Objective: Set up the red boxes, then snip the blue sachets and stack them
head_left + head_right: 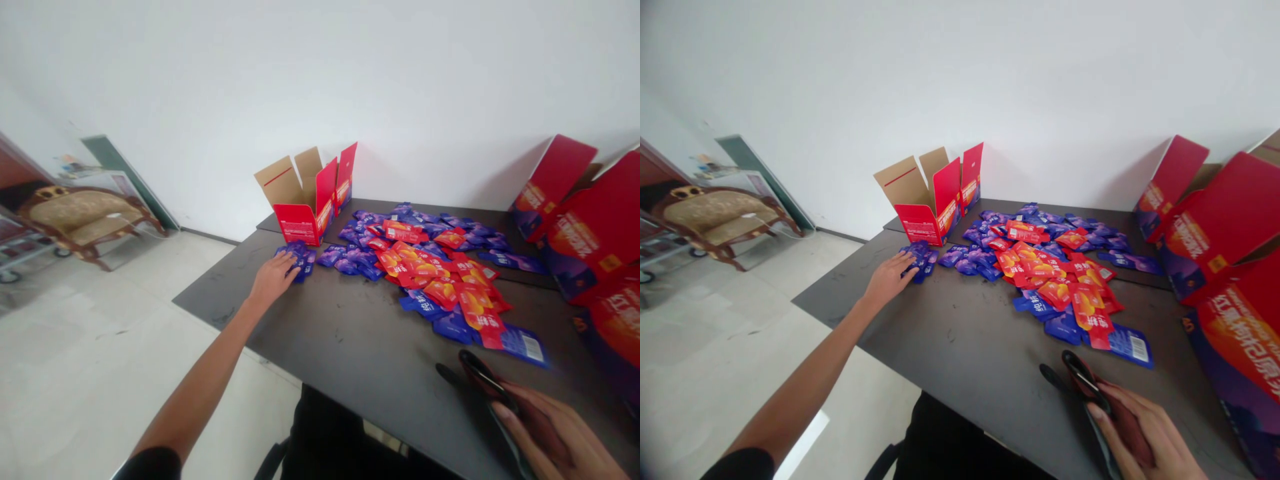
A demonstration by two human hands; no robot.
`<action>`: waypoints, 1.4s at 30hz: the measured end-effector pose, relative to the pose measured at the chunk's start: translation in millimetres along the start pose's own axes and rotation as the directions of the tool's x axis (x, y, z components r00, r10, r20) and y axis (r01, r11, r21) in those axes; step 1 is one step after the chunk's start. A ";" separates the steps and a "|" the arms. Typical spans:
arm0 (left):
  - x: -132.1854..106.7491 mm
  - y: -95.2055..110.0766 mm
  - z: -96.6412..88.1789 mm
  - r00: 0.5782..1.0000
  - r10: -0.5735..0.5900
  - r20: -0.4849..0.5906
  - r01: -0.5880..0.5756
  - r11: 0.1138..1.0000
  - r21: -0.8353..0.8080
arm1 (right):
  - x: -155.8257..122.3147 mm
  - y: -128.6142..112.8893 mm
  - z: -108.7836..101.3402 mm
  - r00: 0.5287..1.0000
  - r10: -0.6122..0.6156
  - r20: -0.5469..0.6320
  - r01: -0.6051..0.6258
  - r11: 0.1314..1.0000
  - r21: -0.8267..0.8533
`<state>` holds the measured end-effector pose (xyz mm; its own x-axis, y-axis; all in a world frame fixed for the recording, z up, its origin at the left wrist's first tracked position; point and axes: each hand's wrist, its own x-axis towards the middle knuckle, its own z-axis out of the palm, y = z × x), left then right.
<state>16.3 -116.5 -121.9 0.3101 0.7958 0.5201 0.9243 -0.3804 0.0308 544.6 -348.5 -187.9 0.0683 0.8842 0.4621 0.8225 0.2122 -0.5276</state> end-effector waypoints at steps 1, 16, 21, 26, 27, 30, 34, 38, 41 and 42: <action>-1.4 6.4 -3.5 1.000 0.009 -0.009 -0.009 1.000 -0.010 | 2.0 -4.8 -1.3 1.000 -0.009 -0.015 0.009 1.000 0.010; -26.7 58.7 17.9 0.984 0.171 0.040 -0.169 0.984 -0.057 | 9.6 -28.9 -10.7 0.999 0.025 0.023 -0.025 0.999 0.019; -15.4 60.1 16.9 0.986 0.162 0.024 -0.161 0.986 -0.054 | 10.3 -33.4 -11.5 1.000 0.022 0.014 -0.022 0.999 0.026; -6.6 103.3 16.1 0.981 0.196 0.014 -0.193 0.975 -0.113 | 10.0 -38.0 -10.8 1.000 0.011 0.022 -0.011 0.999 0.039; -2.7 112.6 19.7 0.978 0.208 0.023 -0.204 0.971 -0.126 | 10.4 -38.6 -10.6 1.000 0.008 0.020 -0.009 0.999 0.039; 13.6 136.6 37.3 0.970 0.239 0.047 -0.230 0.962 -0.147 | 11.7 -39.9 -10.2 1.000 0.010 0.007 -0.010 1.000 0.027; 38.4 155.2 61.3 0.972 0.232 0.042 -0.224 0.964 -0.142 | 11.9 -40.4 -10.5 1.000 0.021 0.014 -0.021 0.999 0.042; 57.5 155.0 69.8 0.983 0.177 0.046 -0.173 0.981 -0.090 | 10.4 -39.6 -11.1 0.999 0.036 0.031 -0.038 0.996 0.076; 68.8 144.1 67.5 0.990 0.129 0.061 -0.127 0.991 -0.037 | 9.8 -39.1 -10.9 0.998 0.052 0.037 -0.055 0.994 0.094; 72.6 139.6 66.3 0.990 0.122 0.073 -0.120 0.992 -0.024 | 10.0 -39.1 -10.7 0.998 0.055 0.042 -0.059 0.993 0.098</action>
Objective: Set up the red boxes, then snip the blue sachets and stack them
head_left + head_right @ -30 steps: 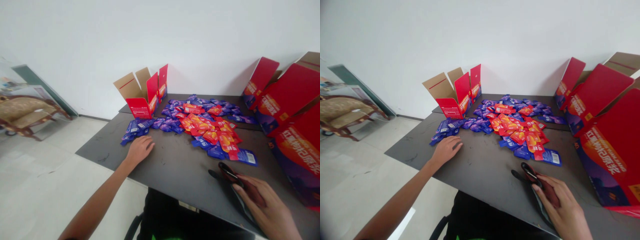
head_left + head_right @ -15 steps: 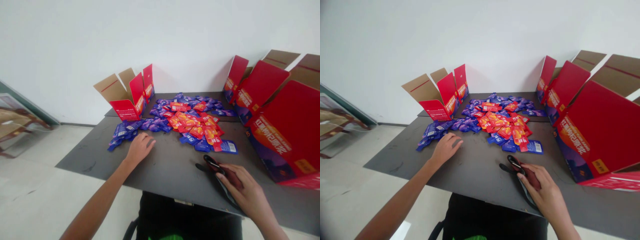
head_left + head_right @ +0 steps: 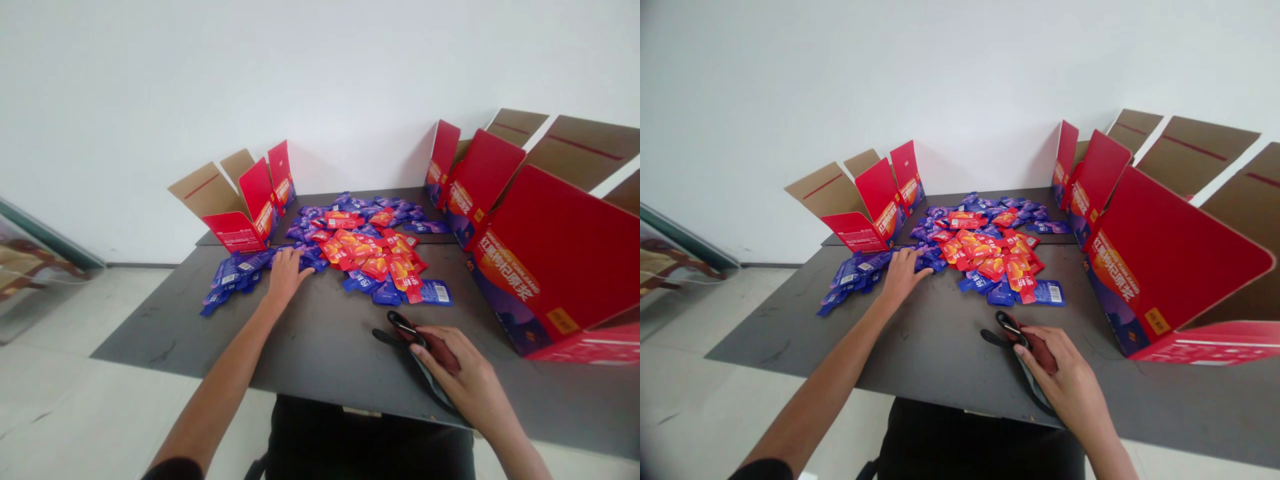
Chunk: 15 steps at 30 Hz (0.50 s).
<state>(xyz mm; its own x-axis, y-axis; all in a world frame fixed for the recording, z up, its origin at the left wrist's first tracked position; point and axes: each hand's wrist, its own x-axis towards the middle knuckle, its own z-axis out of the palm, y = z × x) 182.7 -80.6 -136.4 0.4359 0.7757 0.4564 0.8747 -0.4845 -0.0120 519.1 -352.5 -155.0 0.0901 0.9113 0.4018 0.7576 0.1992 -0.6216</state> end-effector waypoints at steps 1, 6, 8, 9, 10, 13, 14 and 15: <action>3.2 -4.7 -1.5 1.000 0.000 0.018 -0.001 1.000 0.010 | 0.3 -0.1 0.2 1.000 0.003 0.003 -0.003 1.000 0.005; 19.4 -18.3 -4.9 0.985 0.064 0.161 -0.069 0.997 0.027 | 2.5 -1.6 0.5 1.000 0.022 -0.004 -0.022 0.999 0.024; 23.8 -16.6 -5.2 0.976 0.075 0.205 -0.085 0.996 0.039 | 2.8 -2.1 0.2 1.000 0.024 0.005 -0.024 0.999 0.027; 25.2 -14.4 -5.4 0.973 0.074 0.218 -0.086 0.995 0.049 | 2.8 -2.2 0.1 1.000 0.025 0.009 -0.025 0.999 0.028; 25.8 -11.5 -5.9 0.972 0.067 0.223 -0.083 0.995 0.061 | 2.6 -2.3 0.0 1.000 0.026 0.012 -0.027 0.999 0.030; 24.9 -2.0 -8.7 0.975 0.043 0.217 -0.065 0.993 0.096 | 2.2 -2.6 -0.2 0.999 0.033 0.010 -0.033 0.999 0.035; 24.0 0.4 -10.0 0.977 0.036 0.211 -0.059 0.993 0.104 | 2.2 -2.7 -0.3 0.999 0.034 0.011 -0.035 0.999 0.036; 23.1 2.3 -11.3 0.978 0.031 0.204 -0.055 0.992 0.110 | 2.2 -2.8 -0.5 0.999 0.035 0.012 -0.035 0.999 0.035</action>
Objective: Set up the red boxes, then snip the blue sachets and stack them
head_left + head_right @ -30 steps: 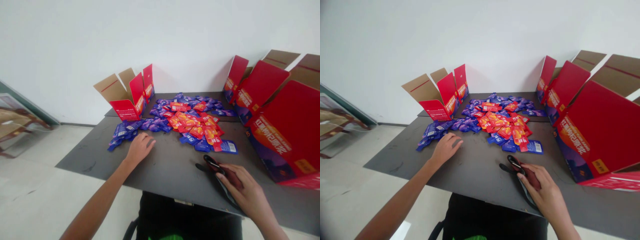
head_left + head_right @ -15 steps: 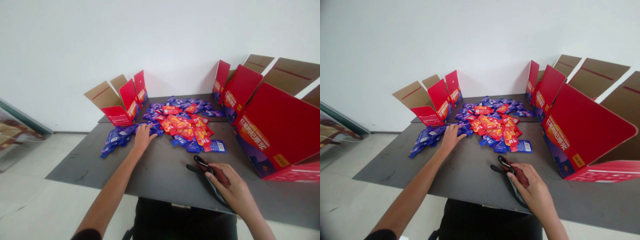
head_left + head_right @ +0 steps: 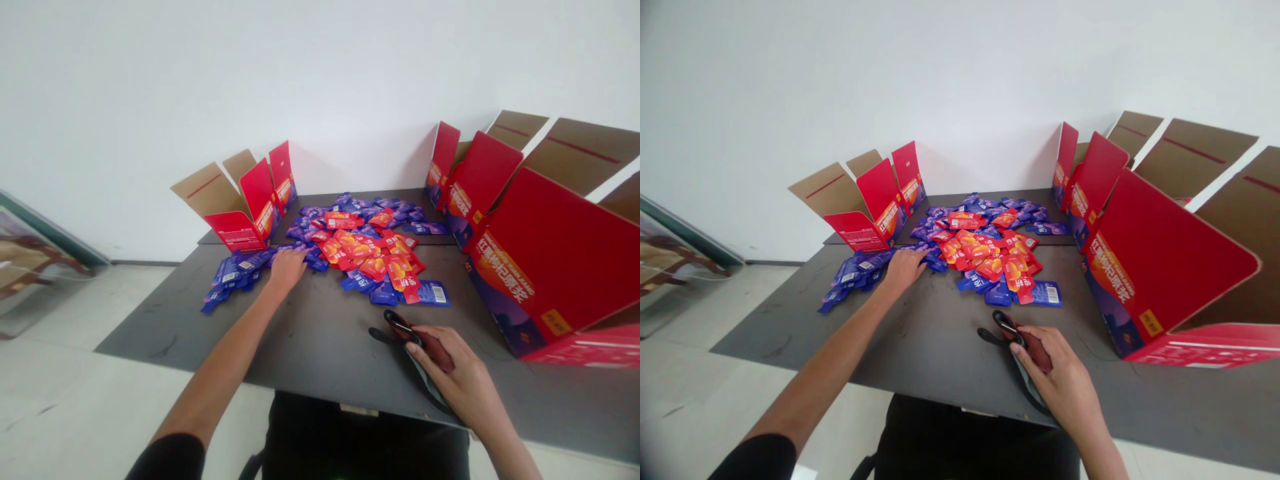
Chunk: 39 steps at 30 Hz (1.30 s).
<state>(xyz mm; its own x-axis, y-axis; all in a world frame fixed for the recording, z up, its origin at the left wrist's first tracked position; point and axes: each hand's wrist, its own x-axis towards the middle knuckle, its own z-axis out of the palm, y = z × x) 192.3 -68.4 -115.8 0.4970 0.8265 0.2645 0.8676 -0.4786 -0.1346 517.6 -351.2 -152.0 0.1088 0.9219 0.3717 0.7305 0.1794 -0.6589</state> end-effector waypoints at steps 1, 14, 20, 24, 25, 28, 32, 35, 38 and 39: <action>-1.1 1.0 -1.2 1.000 -0.003 -0.008 0.003 1.000 0.003 | 0.1 -0.1 -0.2 1.000 0.001 -0.001 -0.001 1.000 -0.001; -24.5 -19.0 -18.5 0.964 0.086 -0.252 -0.101 0.994 -0.048 | 1.6 0.4 -0.4 1.000 -0.012 -0.004 0.012 1.000 0.000; -77.0 -17.8 -58.3 0.921 0.139 -0.363 -0.170 0.984 -0.054 | 1.6 0.7 -0.8 1.000 0.000 -0.001 0.000 1.000 -0.001; -131.3 19.6 -87.0 0.834 0.310 -0.456 -0.359 0.933 -0.022 | 1.5 -1.5 -0.6 1.000 0.002 -0.029 -0.002 1.000 0.008; -144.7 31.8 -90.6 0.821 0.349 -0.453 -0.403 0.915 -0.025 | 1.6 -2.4 -0.7 0.999 0.002 -0.034 -0.002 1.000 0.006; -177.6 67.3 -87.8 0.784 0.456 -0.420 -0.529 0.846 -0.067 | 2.0 -6.0 -1.4 0.999 0.005 -0.040 -0.005 1.000 -0.002; -197.5 101.6 -64.8 0.777 0.510 -0.369 -0.594 0.789 -0.160 | 2.4 -10.8 -2.2 0.999 0.020 -0.041 -0.020 1.000 -0.006; -199.9 116.8 -53.3 0.826 0.468 -0.315 -0.549 0.795 -0.259 | 2.2 -13.3 -2.6 0.998 0.040 -0.047 -0.040 0.999 -0.002; -202.0 126.7 -52.9 0.875 0.405 -0.264 -0.478 0.809 -0.342 | 2.3 -14.9 -2.7 0.998 0.039 -0.053 -0.039 0.999 0.000; -203.6 129.6 -53.6 0.885 0.388 -0.259 -0.461 0.810 -0.362 | 2.3 -15.3 -2.5 0.998 0.034 -0.056 -0.034 0.999 -0.002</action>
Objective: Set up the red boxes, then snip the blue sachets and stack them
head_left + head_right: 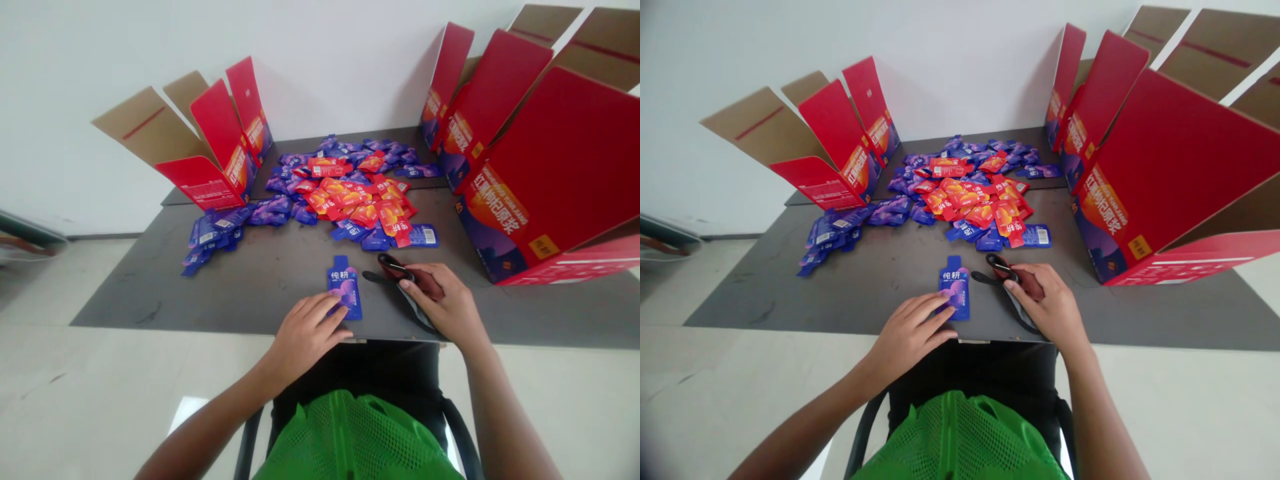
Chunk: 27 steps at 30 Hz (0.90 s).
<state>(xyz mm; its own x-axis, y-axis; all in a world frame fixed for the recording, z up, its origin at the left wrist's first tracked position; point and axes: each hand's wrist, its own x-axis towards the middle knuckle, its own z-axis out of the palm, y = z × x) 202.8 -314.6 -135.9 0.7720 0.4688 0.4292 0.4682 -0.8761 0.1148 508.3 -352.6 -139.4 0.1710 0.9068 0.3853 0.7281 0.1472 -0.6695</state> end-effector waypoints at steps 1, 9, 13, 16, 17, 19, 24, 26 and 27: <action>-0.7 3.5 0.8 1.000 -0.016 -0.009 0.016 1.000 -0.015 | 0.0 -0.3 0.4 1.000 -0.005 -0.004 0.005 1.000 -0.003; -15.2 22.8 21.2 0.998 -0.054 -0.014 0.053 0.998 -0.036 | 4.7 -4.5 -2.9 0.998 -0.028 -0.049 0.027 0.999 -0.030; -28.4 22.4 24.0 0.998 -0.066 -0.008 0.066 0.998 -0.024 | 18.7 -29.6 -9.7 0.992 -0.096 -0.080 0.094 0.995 -0.038; -41.0 22.2 26.4 0.993 -0.111 -0.050 0.109 0.993 -0.040 | 24.9 -60.5 2.2 0.966 -0.256 -0.021 0.256 0.967 -0.001; -44.5 22.5 27.3 0.992 -0.118 -0.046 0.117 0.992 -0.042 | 24.5 -69.8 10.8 0.942 -0.333 0.051 0.331 0.943 0.029; -49.2 23.4 28.2 0.993 -0.118 -0.004 0.118 0.992 -0.044 | 21.3 -82.3 32.5 0.843 -0.479 0.244 0.471 0.877 0.094; -50.3 22.7 26.4 0.995 -0.097 -0.013 0.095 0.991 -0.097 | 34.1 -68.7 77.9 0.741 -0.548 0.388 0.569 0.819 0.068; -50.2 20.6 25.7 0.996 -0.081 -0.046 0.075 0.989 -0.125 | 54.2 -56.7 81.1 0.769 -0.521 0.370 0.561 0.828 0.000; -50.4 19.6 25.5 0.996 -0.078 -0.053 0.070 0.988 -0.136 | 64.3 -52.9 79.2 0.778 -0.510 0.366 0.560 0.827 -0.038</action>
<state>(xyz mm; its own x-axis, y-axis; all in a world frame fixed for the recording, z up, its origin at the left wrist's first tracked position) 183.9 -352.5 -178.2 0.7095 0.5291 0.4655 0.4585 -0.8482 0.2652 428.1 -270.8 -129.5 -0.4813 0.7753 0.4089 0.7235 0.6147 -0.3140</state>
